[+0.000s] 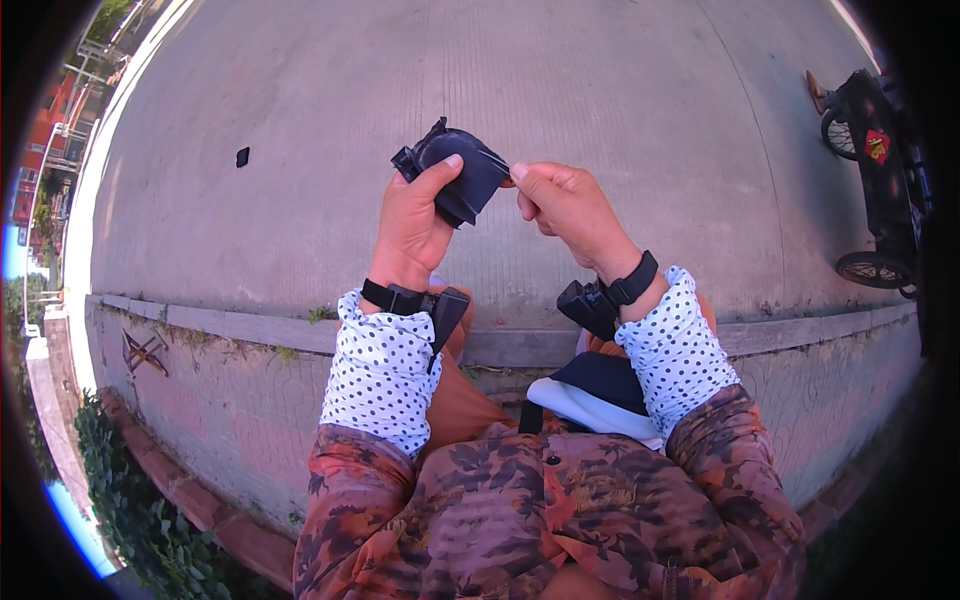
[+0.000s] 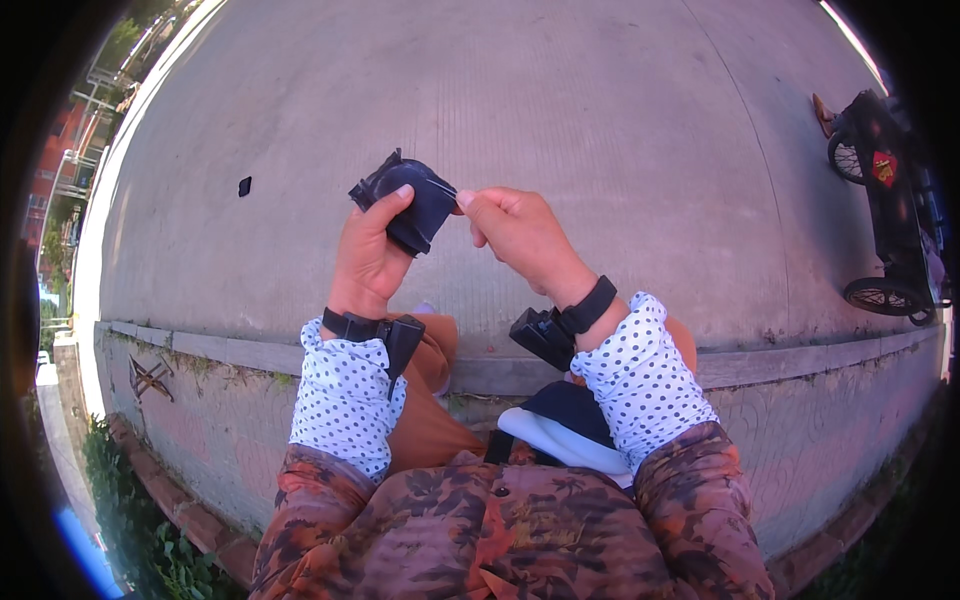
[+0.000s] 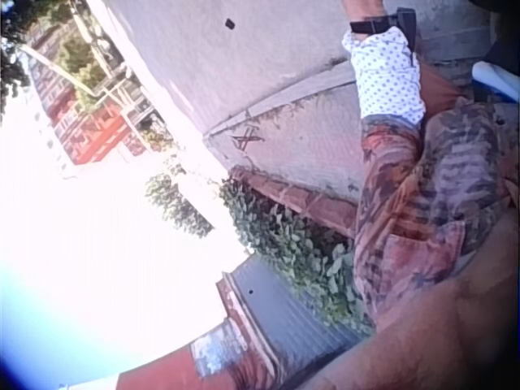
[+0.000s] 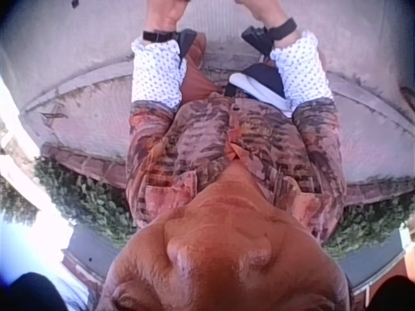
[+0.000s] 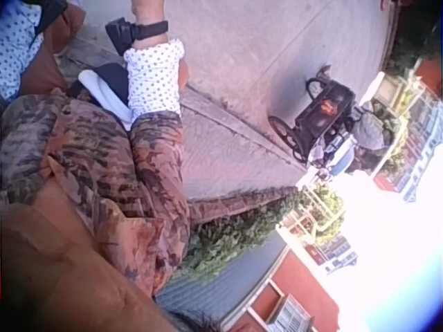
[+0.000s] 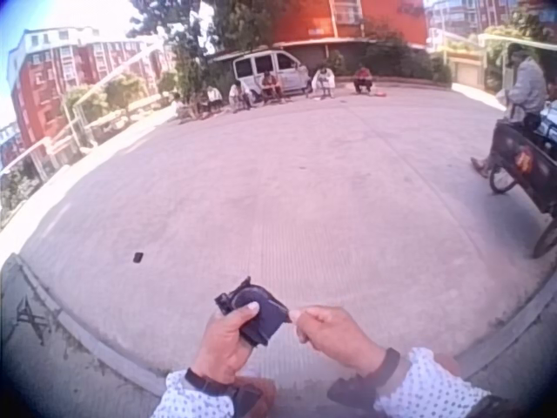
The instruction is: Trimming the edges of a black leather piece using hand shears while sitting outdoors.
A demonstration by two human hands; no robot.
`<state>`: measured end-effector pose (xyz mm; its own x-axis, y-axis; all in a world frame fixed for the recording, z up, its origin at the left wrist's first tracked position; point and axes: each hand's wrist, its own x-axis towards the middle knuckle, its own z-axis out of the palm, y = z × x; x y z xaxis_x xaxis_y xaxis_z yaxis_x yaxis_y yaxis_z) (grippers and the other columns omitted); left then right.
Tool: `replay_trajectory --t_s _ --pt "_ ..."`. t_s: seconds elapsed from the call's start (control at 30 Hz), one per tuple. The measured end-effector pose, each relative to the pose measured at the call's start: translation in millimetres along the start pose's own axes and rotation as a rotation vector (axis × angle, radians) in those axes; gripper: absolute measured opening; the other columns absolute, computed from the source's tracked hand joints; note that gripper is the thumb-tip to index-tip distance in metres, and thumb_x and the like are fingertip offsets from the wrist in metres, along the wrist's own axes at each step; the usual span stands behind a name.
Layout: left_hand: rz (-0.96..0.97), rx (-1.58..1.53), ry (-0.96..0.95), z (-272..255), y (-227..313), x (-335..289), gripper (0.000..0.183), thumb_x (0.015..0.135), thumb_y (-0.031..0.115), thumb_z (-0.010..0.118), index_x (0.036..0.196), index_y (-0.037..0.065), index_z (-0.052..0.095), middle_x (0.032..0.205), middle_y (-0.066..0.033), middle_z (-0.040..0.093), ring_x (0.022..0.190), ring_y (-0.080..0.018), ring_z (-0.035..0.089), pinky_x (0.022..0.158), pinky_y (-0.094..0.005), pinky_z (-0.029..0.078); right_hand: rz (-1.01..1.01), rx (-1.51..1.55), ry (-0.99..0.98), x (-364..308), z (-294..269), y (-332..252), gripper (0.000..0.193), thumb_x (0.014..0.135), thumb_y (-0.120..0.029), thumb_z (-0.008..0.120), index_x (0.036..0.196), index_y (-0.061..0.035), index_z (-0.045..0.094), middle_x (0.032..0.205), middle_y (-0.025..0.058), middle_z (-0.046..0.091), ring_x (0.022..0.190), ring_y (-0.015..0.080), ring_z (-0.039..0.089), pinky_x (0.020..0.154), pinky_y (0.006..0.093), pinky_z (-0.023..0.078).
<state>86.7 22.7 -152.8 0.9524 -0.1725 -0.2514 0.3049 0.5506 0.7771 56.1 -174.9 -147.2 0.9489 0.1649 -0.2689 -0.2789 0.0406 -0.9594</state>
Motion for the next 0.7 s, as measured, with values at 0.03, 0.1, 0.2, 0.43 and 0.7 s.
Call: replay_trajectory --t_s 0.03,0.1,0.2,0.43,0.7 --pt "0.000 0.000 0.000 0.4 0.0 -0.4 0.026 0.092 0.006 0.067 0.117 0.003 0.063 0.108 -0.0084 0.070 0.100 -0.0198 0.068 0.090 -0.0340 0.055 0.013 0.026 -0.008 -0.7 0.3 -0.7 0.032 0.101 -0.032 0.058 0.101 -0.0039 0.073 0.070 -0.0023 0.057 0.060 0.0054 0.047 0.054 0.0226 0.038" --pt "-0.001 0.010 0.023 2.0 0.5 -1.7 0.027 0.091 0.005 0.068 0.118 0.003 0.063 0.107 -0.0082 0.070 0.098 -0.0194 0.068 0.088 -0.0335 0.056 0.027 0.052 -0.014 -0.9 1.0 -0.7 0.032 0.101 -0.033 0.058 0.102 -0.0045 0.072 0.070 -0.0018 0.057 0.058 0.0051 0.046 0.052 0.0218 0.037" --pt "-0.007 0.019 0.019 4.6 1.1 -3.6 0.028 0.091 0.004 0.069 0.118 0.003 0.063 0.107 -0.0078 0.069 0.098 -0.0189 0.068 0.086 -0.0323 0.056 0.051 0.164 -0.020 -0.4 3.2 -0.8 0.032 0.102 -0.034 0.057 0.102 -0.0047 0.069 0.070 -0.0015 0.057 0.055 0.0045 0.043 0.048 0.0209 0.034" --pt "-0.020 0.019 0.003 7.0 -2.2 -4.3 0.028 0.090 0.004 0.070 0.117 0.004 0.063 0.107 -0.0073 0.069 0.098 -0.0181 0.068 0.085 -0.0314 0.057 0.063 0.185 -0.031 0.9 6.6 -2.1 0.029 0.103 -0.035 0.058 0.093 -0.0086 0.061 0.070 -0.0034 0.053 0.052 0.0027 0.034 0.048 0.0218 0.028" --pt "-0.014 0.038 0.003 6.8 -3.6 -4.4 0.028 0.090 0.004 0.071 0.117 0.004 0.063 0.107 -0.0070 0.069 0.097 -0.0177 0.069 0.084 -0.0314 0.058 0.018 0.210 0.002 4.7 9.0 1.6 0.030 0.101 -0.034 0.059 0.087 -0.0077 0.062 0.070 -0.0042 0.051 0.056 0.0032 0.040 0.048 0.0208 0.034"
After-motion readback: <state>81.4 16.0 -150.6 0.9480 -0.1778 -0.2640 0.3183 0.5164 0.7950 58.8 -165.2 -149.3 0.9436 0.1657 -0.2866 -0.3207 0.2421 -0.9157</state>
